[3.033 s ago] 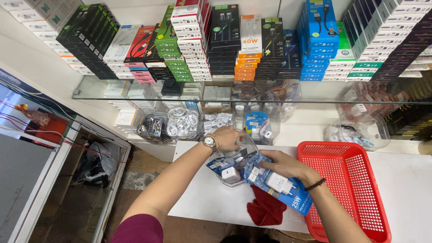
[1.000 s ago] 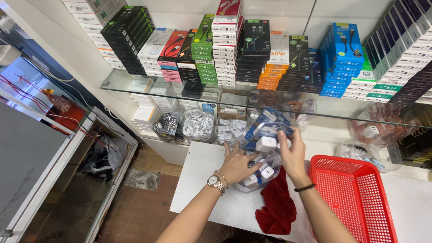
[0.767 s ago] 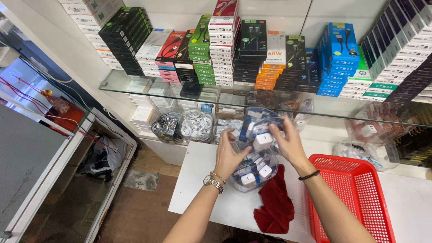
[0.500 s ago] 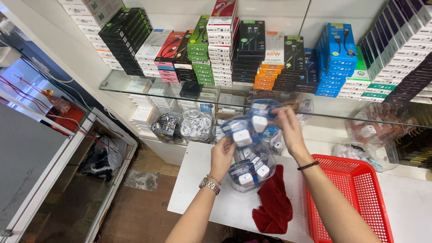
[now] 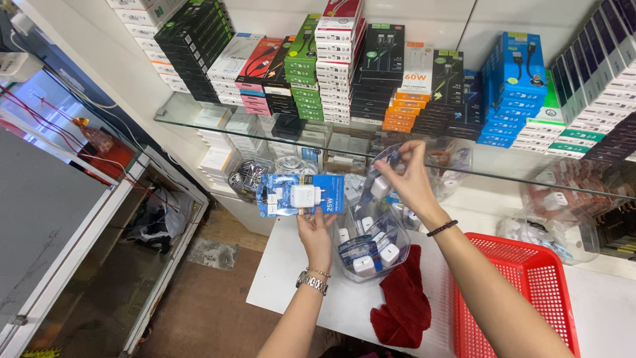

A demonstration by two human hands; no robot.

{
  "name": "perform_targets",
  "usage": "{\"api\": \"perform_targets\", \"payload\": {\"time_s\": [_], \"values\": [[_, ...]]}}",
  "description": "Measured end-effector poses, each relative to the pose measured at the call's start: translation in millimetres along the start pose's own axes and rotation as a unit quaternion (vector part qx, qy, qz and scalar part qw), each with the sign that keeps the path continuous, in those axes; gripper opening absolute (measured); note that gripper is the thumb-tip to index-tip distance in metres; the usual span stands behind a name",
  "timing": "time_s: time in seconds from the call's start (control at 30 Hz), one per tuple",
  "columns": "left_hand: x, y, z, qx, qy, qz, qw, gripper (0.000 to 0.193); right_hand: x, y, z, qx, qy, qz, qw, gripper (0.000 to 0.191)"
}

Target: The person wipes packaged phone chargers and adapter boxes one at a time with a red cloth, then places each cleaned package into a red plastic basket on the counter. They occasionally move a clear plastic container aside and stack cleaned packages inside it before continuing with more packages.

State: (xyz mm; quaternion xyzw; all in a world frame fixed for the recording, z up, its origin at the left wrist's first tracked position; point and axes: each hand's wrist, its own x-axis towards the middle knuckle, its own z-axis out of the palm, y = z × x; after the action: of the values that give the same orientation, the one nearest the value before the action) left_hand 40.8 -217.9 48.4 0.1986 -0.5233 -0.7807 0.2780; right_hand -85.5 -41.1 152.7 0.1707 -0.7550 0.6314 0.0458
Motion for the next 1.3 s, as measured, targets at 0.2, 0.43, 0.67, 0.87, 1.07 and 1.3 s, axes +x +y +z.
{"api": "perform_targets", "payload": {"time_s": [0.2, 0.43, 0.67, 0.87, 1.07, 1.3], "values": [[-1.0, -14.7, -2.4, 0.020, 0.000, 0.006, 1.000, 0.034, -38.0, -21.5, 3.0, -0.034, 0.089, -0.047, 0.994, 0.062], [-7.4, -25.4, -1.2, 0.032, 0.011, -0.017, 0.999, 0.035, -72.3, -0.3, -2.0, -0.220, 0.064, 0.025, 0.973, 0.027], [-19.1, -27.2, 2.5, 0.033, -0.003, -0.031, 0.999, 0.034, -49.9, 18.6, 10.9, -0.445, -0.041, -0.093, 0.890, 0.014], [-21.0, -22.4, -4.2, 0.027, -0.019, -0.034, 0.999, 0.037, -62.9, 30.3, 6.5, -0.444, -0.045, -0.160, 0.881, 0.014], [-27.1, -17.0, -1.4, 0.014, -0.021, -0.035, 0.999, 0.036, -77.6, 52.4, -1.6, -0.474, -0.040, -0.148, 0.867, 0.013], [-22.3, -13.5, -6.5, 0.020, -0.010, -0.015, 1.000, 0.037, -80.1, 42.8, -3.3, -0.445, -0.074, -0.073, 0.890, 0.031]]}}
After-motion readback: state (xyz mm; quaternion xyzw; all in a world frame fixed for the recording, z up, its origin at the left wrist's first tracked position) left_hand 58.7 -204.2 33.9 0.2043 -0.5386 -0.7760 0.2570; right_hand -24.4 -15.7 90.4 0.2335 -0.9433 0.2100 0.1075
